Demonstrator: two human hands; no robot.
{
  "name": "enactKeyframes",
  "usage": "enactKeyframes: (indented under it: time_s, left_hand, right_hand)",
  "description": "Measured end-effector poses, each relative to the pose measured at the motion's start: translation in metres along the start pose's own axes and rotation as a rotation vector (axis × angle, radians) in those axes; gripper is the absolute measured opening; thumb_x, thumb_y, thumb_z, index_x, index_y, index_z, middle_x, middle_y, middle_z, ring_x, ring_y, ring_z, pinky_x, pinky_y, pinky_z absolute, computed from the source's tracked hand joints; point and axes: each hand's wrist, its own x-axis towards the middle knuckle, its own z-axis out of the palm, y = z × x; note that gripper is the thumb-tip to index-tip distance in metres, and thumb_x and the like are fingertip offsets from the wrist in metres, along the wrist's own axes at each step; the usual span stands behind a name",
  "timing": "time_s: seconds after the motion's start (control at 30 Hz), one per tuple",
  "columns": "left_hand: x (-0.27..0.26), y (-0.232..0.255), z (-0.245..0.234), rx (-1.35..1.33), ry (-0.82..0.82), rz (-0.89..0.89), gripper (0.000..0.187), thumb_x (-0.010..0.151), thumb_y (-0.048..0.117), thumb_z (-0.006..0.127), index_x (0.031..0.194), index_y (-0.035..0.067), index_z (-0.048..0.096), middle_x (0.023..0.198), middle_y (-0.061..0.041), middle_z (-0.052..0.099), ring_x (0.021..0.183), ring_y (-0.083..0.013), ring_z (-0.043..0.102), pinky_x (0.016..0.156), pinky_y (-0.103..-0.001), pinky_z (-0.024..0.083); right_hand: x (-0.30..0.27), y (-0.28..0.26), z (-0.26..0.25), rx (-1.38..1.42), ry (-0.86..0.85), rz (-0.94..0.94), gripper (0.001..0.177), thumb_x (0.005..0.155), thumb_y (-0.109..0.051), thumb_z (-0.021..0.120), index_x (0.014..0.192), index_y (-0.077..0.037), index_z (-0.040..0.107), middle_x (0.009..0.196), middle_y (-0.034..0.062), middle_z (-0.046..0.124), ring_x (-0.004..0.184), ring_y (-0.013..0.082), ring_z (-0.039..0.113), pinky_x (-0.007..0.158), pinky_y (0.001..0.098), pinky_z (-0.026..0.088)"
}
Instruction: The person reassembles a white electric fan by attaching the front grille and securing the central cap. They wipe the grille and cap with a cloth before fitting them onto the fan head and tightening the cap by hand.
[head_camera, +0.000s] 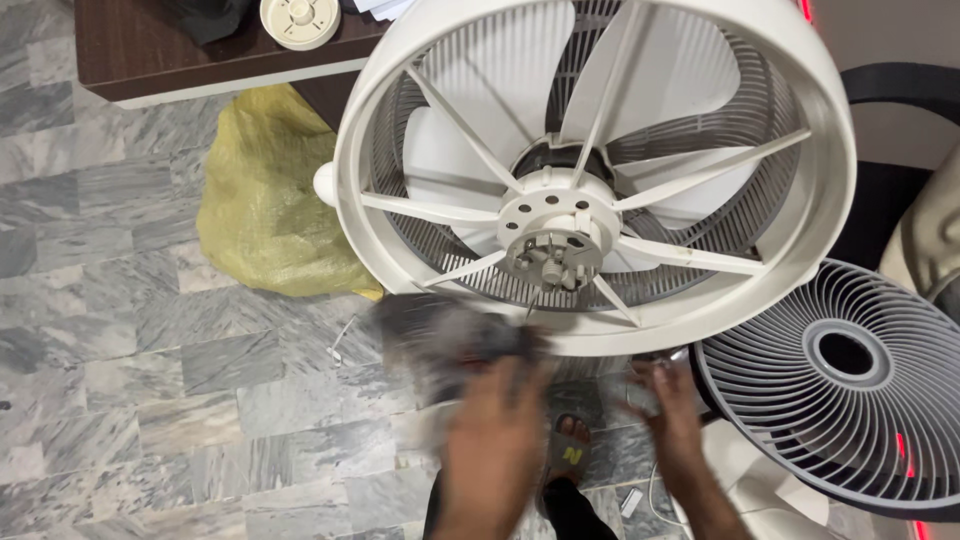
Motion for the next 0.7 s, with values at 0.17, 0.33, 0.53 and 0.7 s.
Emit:
enactKeyframes:
  time_s: [0.17, 0.33, 0.53, 0.7]
  left_hand:
    - [0.041, 0.047, 0.080, -0.264, -0.215, 0.083, 0.066, 0.092, 0.017, 0.065, 0.151, -0.002, 0.043, 0.156, -0.022, 0.041, 0.130, -0.0386, 0.051, 0.097, -0.067, 0.042]
    - [0.046, 0.021, 0.095, -0.088, -0.404, 0.131, 0.065, 0.092, 0.005, 0.064, 0.153, -0.003, 0.041, 0.157, -0.017, 0.041, 0.141, -0.0355, 0.047, 0.104, -0.052, 0.049]
    - [0.033, -0.085, 0.026, 0.722, -0.234, -0.104, 0.081, 0.069, 0.016, 0.079, 0.145, 0.021, 0.049, 0.157, -0.009, 0.043, 0.117, -0.0368, 0.061, 0.077, -0.055, 0.059]
    - [-0.003, -0.166, -0.075, 0.626, 0.190, -0.399, 0.045, 0.086, 0.015, 0.074, 0.128, 0.009, 0.060, 0.113, -0.013, 0.067, 0.101, -0.0343, 0.068, 0.063, -0.046, 0.060]
  right_hand:
    - [-0.015, 0.035, 0.029, 0.384, -0.142, 0.005, 0.069, 0.106, -0.049, 0.035, 0.155, 0.000, 0.033, 0.148, 0.0124, 0.051, 0.137, 0.0255, 0.049, 0.113, 0.0441, 0.038]
    - [-0.012, 0.028, 0.025, 0.238, 0.047, 0.052, 0.066, 0.103, -0.048, 0.032, 0.156, -0.009, 0.029, 0.139, 0.0167, 0.048, 0.133, 0.0304, 0.049, 0.103, 0.0531, 0.048]
    - [-0.011, 0.015, 0.013, 0.081, 0.068, 0.060, 0.064, 0.102, -0.045, 0.038, 0.154, -0.008, 0.031, 0.144, 0.0165, 0.050, 0.134, 0.0293, 0.050, 0.105, 0.0504, 0.050]
    - [-0.017, 0.022, 0.008, -0.226, -0.002, 0.123, 0.064, 0.095, -0.035, 0.056, 0.153, -0.015, 0.036, 0.151, 0.0118, 0.050, 0.138, 0.0312, 0.050, 0.110, 0.0496, 0.043]
